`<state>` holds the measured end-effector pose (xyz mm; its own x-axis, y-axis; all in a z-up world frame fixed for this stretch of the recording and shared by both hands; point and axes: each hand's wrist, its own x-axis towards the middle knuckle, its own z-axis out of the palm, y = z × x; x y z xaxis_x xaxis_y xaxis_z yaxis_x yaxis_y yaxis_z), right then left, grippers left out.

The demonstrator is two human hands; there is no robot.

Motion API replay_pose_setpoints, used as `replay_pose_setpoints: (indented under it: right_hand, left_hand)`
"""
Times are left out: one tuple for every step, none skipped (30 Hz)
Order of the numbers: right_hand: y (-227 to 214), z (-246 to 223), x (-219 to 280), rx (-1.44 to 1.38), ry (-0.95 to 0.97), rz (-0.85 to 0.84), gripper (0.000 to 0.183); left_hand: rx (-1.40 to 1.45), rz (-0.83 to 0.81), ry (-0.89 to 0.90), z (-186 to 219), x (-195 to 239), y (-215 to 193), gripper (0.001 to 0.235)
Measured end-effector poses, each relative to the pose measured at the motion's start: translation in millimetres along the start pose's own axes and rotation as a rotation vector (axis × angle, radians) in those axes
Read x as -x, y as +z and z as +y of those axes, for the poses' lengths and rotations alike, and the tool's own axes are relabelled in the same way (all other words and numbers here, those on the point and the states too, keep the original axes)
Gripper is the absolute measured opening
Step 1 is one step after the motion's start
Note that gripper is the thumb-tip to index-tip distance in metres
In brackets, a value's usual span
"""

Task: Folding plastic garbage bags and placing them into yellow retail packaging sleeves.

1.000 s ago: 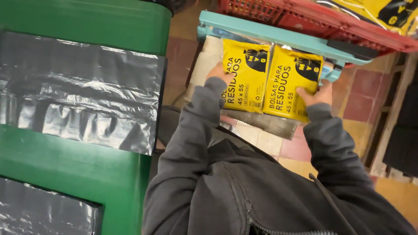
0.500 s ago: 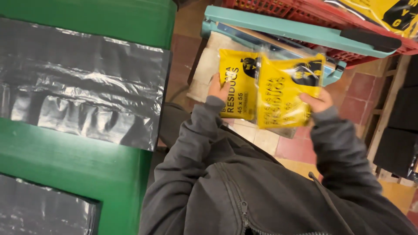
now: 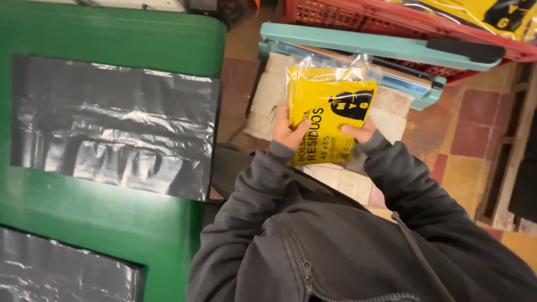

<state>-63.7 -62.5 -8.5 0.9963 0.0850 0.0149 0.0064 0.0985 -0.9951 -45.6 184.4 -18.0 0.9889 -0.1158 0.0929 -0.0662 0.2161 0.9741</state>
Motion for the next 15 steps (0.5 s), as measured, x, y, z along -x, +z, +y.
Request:
replay_pose_setpoints:
  right_hand:
    - [-6,7,3,-0.108,0.098,-0.158,0.054]
    - [0,7,4,-0.103,0.083,-0.149,0.054]
    - [5,7,5,-0.174,0.076,-0.098,0.052]
    - [8,5,6,-0.244,0.064,-0.041,0.051]
    - [6,-2,3,-0.239,0.045,-0.027,0.051]
    - [5,-8,1,-0.329,0.098,0.041,0.048]
    - [4,-13,-1,-0.42,0.148,0.108,0.044]
    - [-27,-13,-15,-0.421,0.136,0.113,0.044]
    - [-56,-14,-30,-0.186,0.034,0.218,0.036]
    - [-83,-13,-43,0.049,-0.059,0.313,0.029]
    - [-115,-31,-72,0.046,-0.062,0.31,0.029]
    - [-146,-50,-102,-0.122,-0.189,0.288,0.031]
    - [-174,-69,-133,-0.293,-0.312,0.261,0.034]
    - [-195,-100,-149,-0.293,-0.319,0.241,0.034]
    - [-206,-130,-178,-0.21,-0.336,0.247,0.036]
  left_hand:
    - [0.069,-0.049,0.019,13,2,-1,0.043]
    - [0.071,-0.063,0.03,27,2,-5,0.043]
    - [0.031,-0.076,0.05,41,3,-8,0.043]
    - [-0.008,-0.096,0.07,56,1,-9,0.042]
    - [-0.005,-0.116,0.083,75,6,-14,0.042]
    - [-0.088,-0.117,0.102,93,11,-22,0.052]
    - [-0.17,-0.117,0.124,110,15,-31,0.061]
    - [-0.171,-0.127,0.132,127,25,-38,0.061]
    - [-0.534,-0.064,0.276,143,35,-47,0.067]
    - [-0.901,0.016,0.412,159,50,-58,0.073]
    - [-0.904,0.019,0.415,161,63,-67,0.073]
    - [-1.177,0.074,0.415,163,80,-75,0.079]
    - [-1.451,0.13,0.406,165,97,-84,0.085]
    - [-1.454,0.153,0.408,158,109,-91,0.085]
    - [-1.672,0.187,0.268,151,124,-100,0.088]
